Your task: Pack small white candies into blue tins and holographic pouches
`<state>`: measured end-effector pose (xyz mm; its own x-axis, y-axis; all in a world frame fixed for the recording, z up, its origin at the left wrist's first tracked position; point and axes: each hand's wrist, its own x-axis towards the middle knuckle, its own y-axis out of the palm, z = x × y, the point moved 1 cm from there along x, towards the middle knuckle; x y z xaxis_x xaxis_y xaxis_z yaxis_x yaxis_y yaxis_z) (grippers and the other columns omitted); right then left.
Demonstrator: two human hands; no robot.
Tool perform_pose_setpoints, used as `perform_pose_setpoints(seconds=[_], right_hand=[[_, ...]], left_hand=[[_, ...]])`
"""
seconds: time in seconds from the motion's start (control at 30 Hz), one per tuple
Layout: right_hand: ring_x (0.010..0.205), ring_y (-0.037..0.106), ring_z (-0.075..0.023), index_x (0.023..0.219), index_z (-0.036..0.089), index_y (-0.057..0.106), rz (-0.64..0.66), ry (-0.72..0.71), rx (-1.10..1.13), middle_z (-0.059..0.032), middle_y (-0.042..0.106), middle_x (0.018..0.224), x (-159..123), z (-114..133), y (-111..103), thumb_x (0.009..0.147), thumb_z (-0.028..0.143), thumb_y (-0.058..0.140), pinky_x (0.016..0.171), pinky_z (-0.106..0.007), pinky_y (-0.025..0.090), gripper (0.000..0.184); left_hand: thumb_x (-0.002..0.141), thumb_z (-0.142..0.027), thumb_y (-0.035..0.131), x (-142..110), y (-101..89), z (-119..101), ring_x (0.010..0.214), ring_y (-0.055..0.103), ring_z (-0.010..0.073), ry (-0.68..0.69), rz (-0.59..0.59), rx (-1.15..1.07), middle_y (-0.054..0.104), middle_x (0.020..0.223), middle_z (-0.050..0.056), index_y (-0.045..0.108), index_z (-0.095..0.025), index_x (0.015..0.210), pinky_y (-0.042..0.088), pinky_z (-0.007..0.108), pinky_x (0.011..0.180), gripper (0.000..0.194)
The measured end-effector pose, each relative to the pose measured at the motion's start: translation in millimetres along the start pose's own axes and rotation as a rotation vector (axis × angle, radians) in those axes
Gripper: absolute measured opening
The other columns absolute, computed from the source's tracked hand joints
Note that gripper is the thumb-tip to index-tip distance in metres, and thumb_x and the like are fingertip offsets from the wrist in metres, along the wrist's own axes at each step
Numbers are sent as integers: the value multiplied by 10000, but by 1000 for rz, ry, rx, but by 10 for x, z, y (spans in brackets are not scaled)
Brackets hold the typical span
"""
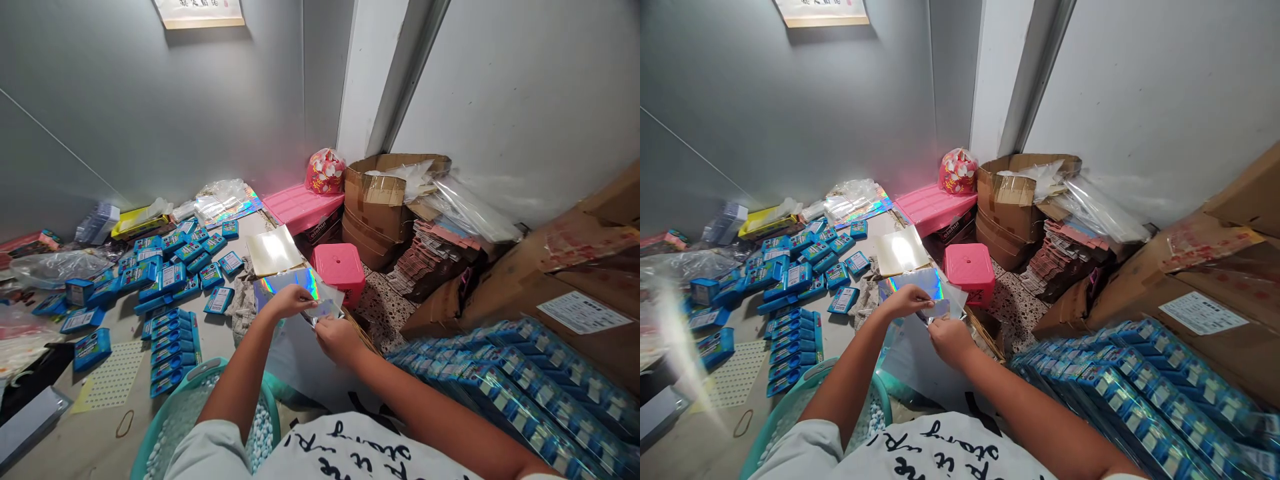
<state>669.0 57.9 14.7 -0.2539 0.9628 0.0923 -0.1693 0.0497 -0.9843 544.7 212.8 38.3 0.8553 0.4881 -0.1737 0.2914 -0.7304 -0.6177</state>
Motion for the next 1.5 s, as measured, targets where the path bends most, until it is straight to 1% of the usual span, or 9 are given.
perform_pose_setpoints(seconds=[0.2, 0.33, 0.53, 0.63, 0.8, 1.03, 1.2, 1.37, 1.5], right_hand=[[824, 639, -217, 885, 126, 677, 20, -77, -41, -142, 706, 906, -11, -25, -1, 927, 115, 437, 630, -291, 392, 244], [798, 632, -205, 871, 128, 669, 41, -97, -30, -123, 701, 866, 10, -8, 5, 920, 99, 447, 635, -290, 386, 229], [718, 605, -187, 865, 143, 658, 87, -130, -17, -91, 688, 806, -12, 57, -18, 892, 113, 481, 613, -295, 351, 182], [726, 600, -188, 877, 143, 654, 94, -128, -22, -94, 683, 810, -37, 51, -14, 909, 120, 455, 608, -295, 338, 203], [701, 589, -185, 862, 140, 639, 100, -196, -29, -96, 677, 798, -76, 36, 37, 875, 101, 467, 642, -309, 342, 176], [654, 565, -180, 856, 143, 614, 113, -242, -17, -89, 668, 804, -187, 122, 80, 844, 110, 497, 543, -334, 204, 122], [633, 546, -172, 820, 149, 598, 84, -222, -22, -79, 656, 771, -219, 100, 87, 834, 101, 504, 537, -348, 133, 106], [619, 522, -164, 816, 151, 594, 50, -241, -17, -74, 649, 761, -255, 75, 81, 852, 110, 499, 541, -354, 110, 110], [592, 500, -161, 811, 152, 596, 20, -269, -10, -67, 645, 751, -309, 89, 102, 867, 124, 499, 543, -358, 105, 115]], left_hand=[[786, -613, 622, 19, -32, 90, 564, 345, 97, 2, 79, -94, 423, 563, -25, 748, -102, 773, 261, 223, 514, 526], [768, -618, 642, 33, -42, 122, 557, 333, 92, -4, 89, -121, 405, 555, -27, 739, -97, 748, 257, 223, 511, 531], [788, -635, 606, 17, -100, 140, 558, 288, 87, -19, -2, -139, 362, 558, -37, 709, -102, 721, 209, 229, 505, 546], [784, -631, 615, 12, -101, 126, 570, 289, 90, -10, -5, -140, 364, 565, -37, 698, -109, 704, 212, 231, 512, 535], [783, -640, 609, 11, -21, 124, 578, 300, 92, -1, -3, -132, 374, 570, -32, 705, -109, 702, 228, 226, 514, 546], [796, -633, 597, 36, 26, 192, 557, 298, 86, -2, -41, -114, 380, 554, -30, 725, -98, 717, 214, 225, 500, 556], [800, -624, 597, 61, 92, 257, 552, 332, 86, -3, -86, -93, 431, 558, -27, 766, -104, 812, 245, 215, 507, 547], [837, -583, 561, 79, 166, 330, 572, 397, 96, 5, -166, -61, 516, 595, -11, 765, -107, 821, 294, 215, 535, 519], [839, -570, 576, 88, 204, 336, 591, 455, 106, 15, -178, -35, 582, 624, 7, 775, -111, 856, 324, 209, 548, 501]])
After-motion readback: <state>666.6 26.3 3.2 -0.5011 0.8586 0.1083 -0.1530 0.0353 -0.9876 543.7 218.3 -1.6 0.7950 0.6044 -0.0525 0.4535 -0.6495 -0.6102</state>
